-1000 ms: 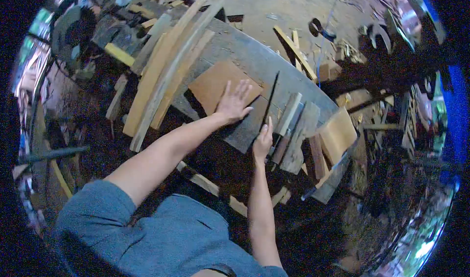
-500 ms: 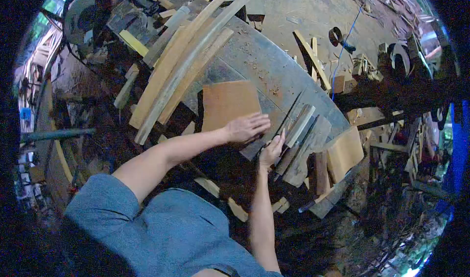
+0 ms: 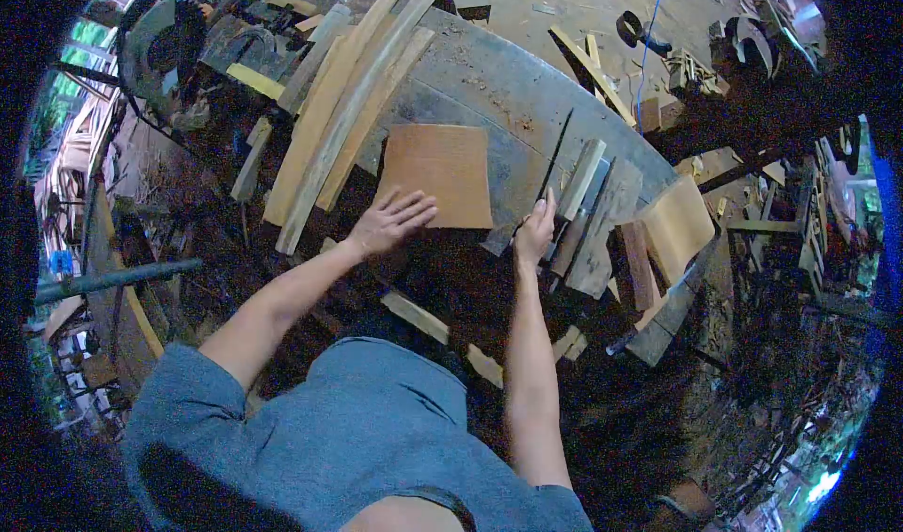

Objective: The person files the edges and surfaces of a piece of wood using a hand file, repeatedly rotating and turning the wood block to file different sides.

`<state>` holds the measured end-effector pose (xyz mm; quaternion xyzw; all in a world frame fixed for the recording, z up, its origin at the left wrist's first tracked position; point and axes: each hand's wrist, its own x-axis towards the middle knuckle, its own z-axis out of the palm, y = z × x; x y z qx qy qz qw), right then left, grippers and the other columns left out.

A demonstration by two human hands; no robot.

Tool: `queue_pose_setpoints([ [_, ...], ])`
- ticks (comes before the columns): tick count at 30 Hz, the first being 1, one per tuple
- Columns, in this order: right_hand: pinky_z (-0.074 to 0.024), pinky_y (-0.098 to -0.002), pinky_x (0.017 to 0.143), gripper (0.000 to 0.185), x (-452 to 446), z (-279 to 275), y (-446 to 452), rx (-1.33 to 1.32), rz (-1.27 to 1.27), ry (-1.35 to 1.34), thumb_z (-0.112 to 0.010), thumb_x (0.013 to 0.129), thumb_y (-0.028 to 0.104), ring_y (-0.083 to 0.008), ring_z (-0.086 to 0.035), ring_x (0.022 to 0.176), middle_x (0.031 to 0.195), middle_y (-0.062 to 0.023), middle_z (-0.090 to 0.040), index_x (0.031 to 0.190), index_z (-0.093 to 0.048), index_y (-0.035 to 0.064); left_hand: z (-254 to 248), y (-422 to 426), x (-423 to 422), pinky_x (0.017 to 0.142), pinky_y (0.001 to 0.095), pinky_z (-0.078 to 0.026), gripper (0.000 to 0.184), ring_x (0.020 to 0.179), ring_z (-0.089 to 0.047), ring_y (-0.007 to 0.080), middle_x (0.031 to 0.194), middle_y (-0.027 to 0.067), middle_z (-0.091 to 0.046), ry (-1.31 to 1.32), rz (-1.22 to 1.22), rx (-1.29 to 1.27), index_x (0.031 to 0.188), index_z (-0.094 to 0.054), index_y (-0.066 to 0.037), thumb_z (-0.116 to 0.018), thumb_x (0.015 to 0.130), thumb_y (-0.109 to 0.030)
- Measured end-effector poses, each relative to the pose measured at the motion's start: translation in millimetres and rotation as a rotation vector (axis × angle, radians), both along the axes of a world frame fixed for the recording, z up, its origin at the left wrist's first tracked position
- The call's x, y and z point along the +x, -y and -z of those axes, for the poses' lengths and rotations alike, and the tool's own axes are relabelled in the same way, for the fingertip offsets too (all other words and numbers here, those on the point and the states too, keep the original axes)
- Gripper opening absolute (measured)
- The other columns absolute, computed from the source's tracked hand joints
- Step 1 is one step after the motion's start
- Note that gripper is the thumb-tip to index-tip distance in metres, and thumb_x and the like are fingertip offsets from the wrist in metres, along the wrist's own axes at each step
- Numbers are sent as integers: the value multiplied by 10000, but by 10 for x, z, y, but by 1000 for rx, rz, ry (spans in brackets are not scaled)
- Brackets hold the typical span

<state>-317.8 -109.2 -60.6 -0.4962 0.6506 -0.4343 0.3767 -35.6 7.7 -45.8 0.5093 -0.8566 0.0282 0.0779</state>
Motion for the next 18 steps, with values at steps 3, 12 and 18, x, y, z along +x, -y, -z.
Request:
queue_pose_setpoints([
  [3, -405, -314, 555, 452, -96, 219, 27, -74, -32, -93, -415, 1041, 323, -123, -478, 580, 742, -49, -553, 1417, -488, 84, -98, -329, 76, 1182, 481, -216, 568, 1402, -375, 234, 1538, 37, -384, -91, -258, 2, 1493, -382, -199, -535, 949, -251],
  [12, -473, -369, 730, 478, -50, -3, -100, 117, -23, 30, -397, 1043, 341, -227, -594, 790, 961, -138, -630, 1416, -471, 52, -114, 38, 57, 864, 455, -475, 640, 1065, -594, 366, 1145, 227, -598, -679, -1011, 433, 1113, -633, -17, -711, 796, -568],
  [18, -379, -381, 1067, 466, -135, 37, -232, 51, -137, -72, -382, 1048, 310, -326, -512, 1288, 1396, -190, -534, 1417, -462, 37, -259, 110, 15, 785, 433, -486, 580, 889, -659, 327, 958, 212, -669, -974, -987, 554, 1006, -615, 21, -707, 816, -520],
])
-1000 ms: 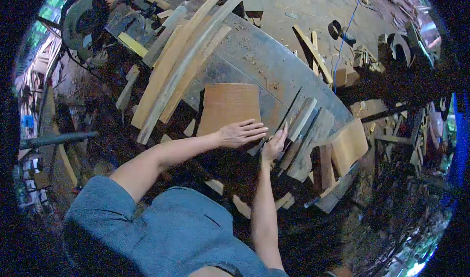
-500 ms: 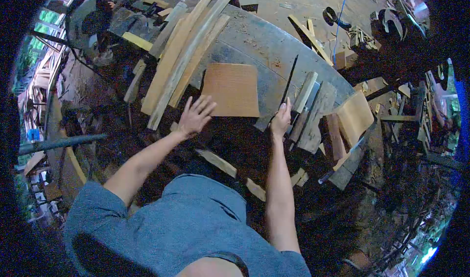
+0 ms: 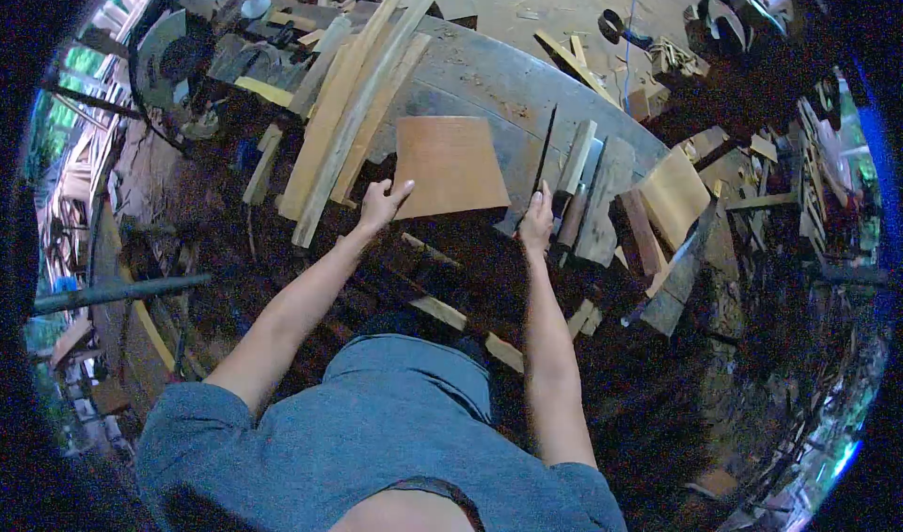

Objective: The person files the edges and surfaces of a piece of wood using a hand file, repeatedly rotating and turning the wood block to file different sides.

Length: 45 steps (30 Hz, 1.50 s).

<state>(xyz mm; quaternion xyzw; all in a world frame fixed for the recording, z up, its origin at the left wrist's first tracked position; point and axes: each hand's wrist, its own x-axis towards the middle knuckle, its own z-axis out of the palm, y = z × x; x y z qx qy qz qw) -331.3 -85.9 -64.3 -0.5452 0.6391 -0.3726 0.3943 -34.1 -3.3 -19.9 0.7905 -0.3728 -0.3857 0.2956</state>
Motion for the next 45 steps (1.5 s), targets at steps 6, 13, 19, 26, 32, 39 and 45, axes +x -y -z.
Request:
queue_pose_setpoints([
  [6, -385, -397, 1061, 481, -9, 55, -9, 28, 0, 2, -383, 1042, 331, -344, -515, 1281, 1381, -202, -542, 1406, -465, 28, -397, 114, -115, 659, 394, -563, 396, 780, -674, 214, 928, 151, -680, -387, -116, -142, 1050, -626, 39, -661, 918, -332],
  [13, -423, -413, 1007, 479, 35, 151, -44, -135, 86, 44, -401, 1024, 332, -359, -561, 1221, 1320, -225, -582, 1382, -497, 29, -996, -193, -111, 706, 272, -498, 365, 807, -605, 82, 927, 51, -696, -252, 78, -274, 1071, -675, 44, -645, 957, -301],
  [19, -441, -415, 988, 464, 23, -26, -261, 77, 102, 71, -402, 1025, 320, -353, -581, 1189, 1309, -219, -592, 1397, -491, 56, -2074, -596, -333, 826, 247, -486, 403, 933, -593, 75, 1011, 44, -675, -291, 270, -287, 1159, -623, 58, -427, 1065, -280],
  [26, -440, -416, 989, 456, 49, -274, -534, 109, 46, 1, -403, 1025, 315, -352, -578, 1194, 1318, -205, -590, 1399, -492, 70, -2174, -799, -358, 845, 241, -484, 426, 981, -592, 71, 1094, 51, -674, -358, 340, -330, 1210, -603, 57, -385, 1078, -285],
  [32, -439, -418, 990, 450, 67, -255, -370, 56, 61, -12, -404, 1025, 310, -351, -575, 1199, 1325, -194, -589, 1401, -493, 81, -1823, -755, -311, 820, 241, -486, 407, 940, -595, 66, 1050, 38, -680, -394, 387, -242, 1183, -625, 55, -447, 1061, -290],
  [39, -449, -418, 977, 451, 96, 29, -82, -90, 137, 29, -398, 1025, 311, -352, -590, 1179, 1322, -191, -591, 1406, -490, 87, -1121, -568, -113, 768, 247, -496, 438, 855, -609, 67, 956, 18, -692, -177, 224, -182, 1152, -652, 45, -481, 1045, -344],
  [45, -483, -439, 904, 454, 117, -94, -96, 118, 144, -20, -409, 1023, 325, -361, -633, 1092, 1275, -220, -607, 1407, -492, 97, -1409, -625, -46, 765, 260, -493, 602, 870, -602, 65, 989, 29, -694, -434, 207, -176, 1162, -659, 24, -382, 1041, -496],
])
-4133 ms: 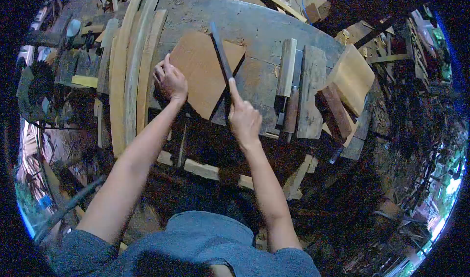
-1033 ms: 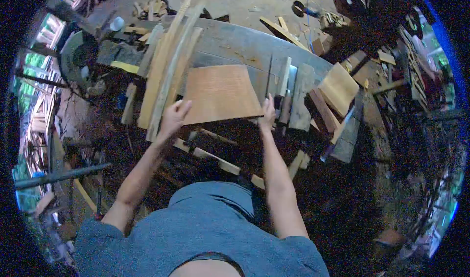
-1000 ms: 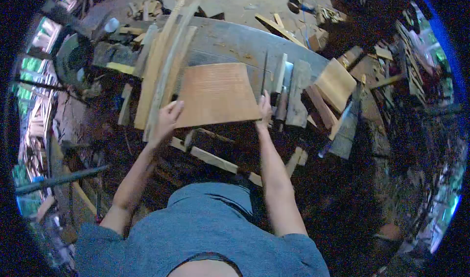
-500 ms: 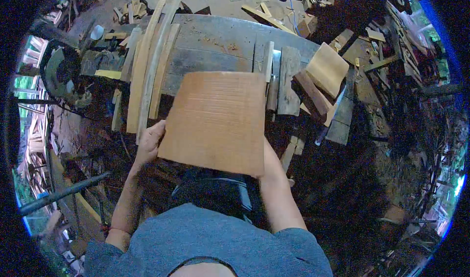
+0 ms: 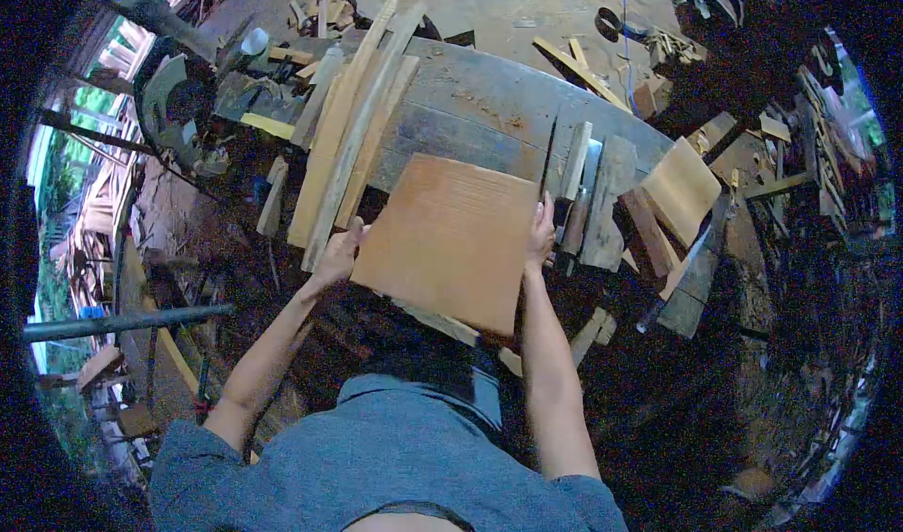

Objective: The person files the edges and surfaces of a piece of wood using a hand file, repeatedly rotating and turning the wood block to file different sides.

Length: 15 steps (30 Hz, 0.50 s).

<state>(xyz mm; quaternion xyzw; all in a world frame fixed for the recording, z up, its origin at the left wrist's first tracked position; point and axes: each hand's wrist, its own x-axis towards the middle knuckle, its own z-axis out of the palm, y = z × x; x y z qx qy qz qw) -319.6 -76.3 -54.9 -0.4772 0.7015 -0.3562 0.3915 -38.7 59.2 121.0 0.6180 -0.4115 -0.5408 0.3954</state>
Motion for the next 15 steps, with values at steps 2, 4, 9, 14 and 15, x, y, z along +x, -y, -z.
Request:
queue_pose_setpoints([
  [2, -484, -439, 902, 454, -23, -11, -59, -59, -14, -3, -408, 1023, 324, -361, -633, 1092, 1274, -221, -607, 1407, -492, 96, -255, -28, -63, 773, 254, -482, 709, 862, -593, 68, 967, 31, -688, 3, 66, -14, 1166, -650, 37, -319, 1022, -574],
  [4, -485, -440, 901, 454, -39, -45, -118, -79, -24, -11, -408, 1024, 324, -361, -633, 1093, 1273, -222, -607, 1406, -492, 95, -356, -49, -85, 796, 252, -470, 820, 855, -590, 81, 963, 42, -684, 33, 134, -38, 1186, -632, 60, -271, 991, -650],
  [9, -488, -440, 899, 453, -38, -39, -166, -83, -49, -17, -408, 1025, 323, -362, -633, 1094, 1269, -225, -607, 1405, -492, 91, -623, -4, -136, 953, 324, -440, 963, 1068, -590, 180, 1116, 137, -670, -18, 238, -4, 1237, -610, 52, -209, 917, -763],
  [14, -490, -440, 896, 453, -28, 59, -130, -60, -41, 10, -407, 1026, 322, -362, -634, 1096, 1266, -229, -607, 1405, -492, 88, -257, 68, 5, 922, 320, -464, 885, 1045, -607, 169, 1099, 123, -678, -113, 255, 16, 1238, -624, 21, -280, 932, -734],
  [15, -491, -441, 896, 453, -32, 72, -122, -54, -46, 13, -407, 1026, 322, -362, -634, 1096, 1265, -229, -607, 1404, -492, 88, -127, 97, 67, 867, 289, -480, 754, 994, -614, 132, 1078, 97, -684, -44, 275, 2, 1240, -626, 14, -392, 954, -644],
])
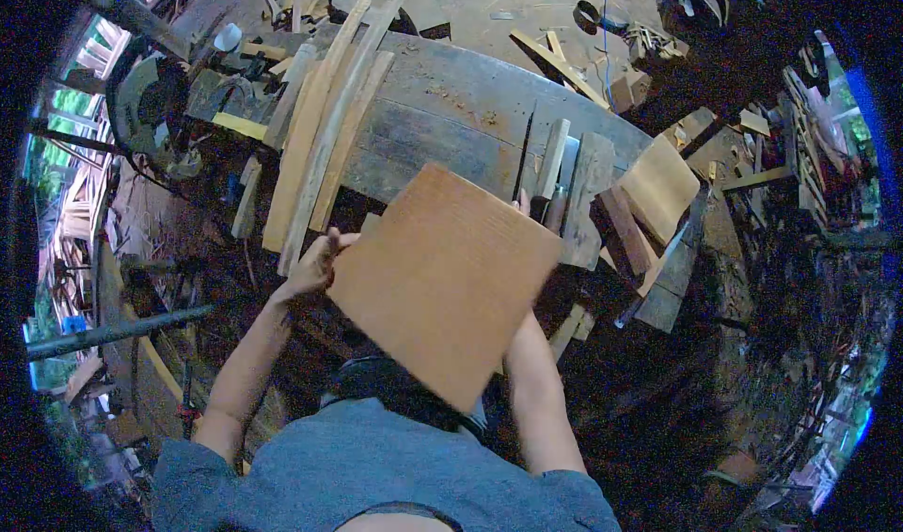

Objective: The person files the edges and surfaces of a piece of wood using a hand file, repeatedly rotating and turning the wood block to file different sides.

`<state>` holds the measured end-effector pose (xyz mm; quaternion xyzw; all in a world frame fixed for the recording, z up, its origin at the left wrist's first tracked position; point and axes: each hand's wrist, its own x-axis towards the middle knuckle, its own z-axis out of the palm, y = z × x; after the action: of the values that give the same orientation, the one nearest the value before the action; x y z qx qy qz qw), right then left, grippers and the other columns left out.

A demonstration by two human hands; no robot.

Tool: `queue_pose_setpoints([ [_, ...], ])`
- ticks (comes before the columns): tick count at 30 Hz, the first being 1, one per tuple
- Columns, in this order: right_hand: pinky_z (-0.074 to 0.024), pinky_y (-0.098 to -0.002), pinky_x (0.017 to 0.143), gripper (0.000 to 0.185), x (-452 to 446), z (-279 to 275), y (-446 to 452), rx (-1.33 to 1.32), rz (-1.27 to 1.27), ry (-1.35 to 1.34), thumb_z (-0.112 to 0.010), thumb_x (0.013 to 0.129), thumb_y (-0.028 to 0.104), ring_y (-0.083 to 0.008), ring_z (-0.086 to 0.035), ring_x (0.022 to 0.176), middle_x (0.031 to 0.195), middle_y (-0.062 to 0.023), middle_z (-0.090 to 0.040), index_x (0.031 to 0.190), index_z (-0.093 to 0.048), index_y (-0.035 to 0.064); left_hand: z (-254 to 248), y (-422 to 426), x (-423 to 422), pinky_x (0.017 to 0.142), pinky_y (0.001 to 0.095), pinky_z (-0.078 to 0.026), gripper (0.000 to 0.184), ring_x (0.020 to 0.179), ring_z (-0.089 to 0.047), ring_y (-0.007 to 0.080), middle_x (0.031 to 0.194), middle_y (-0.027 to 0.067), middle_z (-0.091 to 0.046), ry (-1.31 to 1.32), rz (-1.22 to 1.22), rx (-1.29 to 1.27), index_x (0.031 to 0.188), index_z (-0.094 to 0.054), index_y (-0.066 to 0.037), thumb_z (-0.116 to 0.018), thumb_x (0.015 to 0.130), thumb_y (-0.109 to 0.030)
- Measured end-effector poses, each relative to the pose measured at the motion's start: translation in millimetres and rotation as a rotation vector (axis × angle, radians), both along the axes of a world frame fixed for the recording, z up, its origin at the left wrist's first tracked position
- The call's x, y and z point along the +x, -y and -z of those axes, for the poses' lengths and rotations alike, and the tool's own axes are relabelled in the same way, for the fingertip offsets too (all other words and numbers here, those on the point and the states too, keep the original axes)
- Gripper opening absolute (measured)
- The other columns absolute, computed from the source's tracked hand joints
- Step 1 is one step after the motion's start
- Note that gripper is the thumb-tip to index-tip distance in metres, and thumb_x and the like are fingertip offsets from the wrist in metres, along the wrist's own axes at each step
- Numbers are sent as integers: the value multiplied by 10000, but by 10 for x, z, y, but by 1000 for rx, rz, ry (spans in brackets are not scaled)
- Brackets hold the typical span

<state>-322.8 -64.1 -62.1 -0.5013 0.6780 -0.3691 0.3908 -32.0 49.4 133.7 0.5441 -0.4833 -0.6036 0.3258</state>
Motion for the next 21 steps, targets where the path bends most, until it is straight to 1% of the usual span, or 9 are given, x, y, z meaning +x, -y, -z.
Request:
queue_pose_setpoints([
  [2, -492, -441, 894, 453, 9, 11, 58, 10, -6, 1, -407, 1027, 322, -363, -634, 1097, 1264, -231, -607, 1404, -492, 86, 128, 81, 62, 812, 258, -496, 631, 943, -622, 96, 1057, 70, -691, 69, 31, -18, 1241, -628, 6, -505, 976, -554],
  [5, -490, -435, 903, 454, 42, -43, 102, -34, 21, -4, -406, 1028, 322, -362, -627, 1112, 1269, -232, -604, 1402, -492, 78, 156, 349, 32, 757, 218, -504, 399, 870, -619, 50, 1023, 14, -691, -19, -130, 208, 1238, -633, 9, -720, 896, -175],
  [8, -482, -417, 932, 459, 56, -81, 127, -142, 79, -42, -406, 1031, 321, -358, -608, 1155, 1288, -231, -593, 1397, -490, 58, 718, 640, 304, 711, 207, -481, 407, 804, -609, 58, 938, 8, -684, 18, -81, 98, 1228, -632, 3, -727, 898, -216],
  [10, -483, -397, 823, 455, 72, 69, 140, -209, 100, -33, -417, 1032, 333, -274, -638, 896, 1133, -220, -645, 1395, -497, 71, 795, 850, 392, 754, 224, -494, 423, 847, -625, 75, 972, 24, -692, 81, -5, 56, 1239, -626, 11, -729, 897, -217],
  [11, -468, -408, 908, 461, 59, 74, 135, -175, 92, 9, -420, 1029, 336, -329, -634, 1047, 1222, -232, -625, 1397, -494, 68, 816, 942, 428, 798, 241, -506, 440, 891, -641, 92, 1005, 41, -700, 131, 41, 12, 1250, -620, 18, -731, 896, -218],
  [14, -445, -397, 996, 464, 70, -73, 111, -204, 80, -26, -399, 1034, 323, -362, -571, 1210, 1333, -205, -576, 1391, -492, 41, 747, 1198, 470, 844, 274, -509, 433, 921, -650, 121, 1030, 50, -707, 435, 15, -31, 1216, -640, 9, -744, 886, -251],
  [16, -451, -407, 990, 454, 79, -70, 101, -181, 87, -25, -406, 1032, 316, -370, -576, 1200, 1324, -206, -581, 1388, -499, 50, 1016, 1358, 588, 856, 310, -513, 466, 939, -651, 151, 1046, 65, -709, 369, 9, -61, 1209, -638, 0, -764, 860, -282],
  [19, -457, -419, 978, 442, 68, -67, 120, -166, 98, -43, -412, 1031, 310, -379, -579, 1190, 1318, -203, -585, 1386, -506, 64, 1313, 1536, 609, 962, 416, -474, 496, 1140, -588, 347, 1212, 195, -610, 837, -89, -355, 1271, -594, -39, -733, 822, -198],
  [21, -459, -431, 968, 438, 61, -17, 120, -208, 95, -32, -411, 1032, 310, -383, -582, 1181, 1320, -201, -583, 1386, -509, 71, 1343, 1483, 476, 986, 417, -456, 510, 1169, -559, 353, 1259, 196, -569, 878, -111, -421, 1294, -577, -51, -723, 830, -201],
])
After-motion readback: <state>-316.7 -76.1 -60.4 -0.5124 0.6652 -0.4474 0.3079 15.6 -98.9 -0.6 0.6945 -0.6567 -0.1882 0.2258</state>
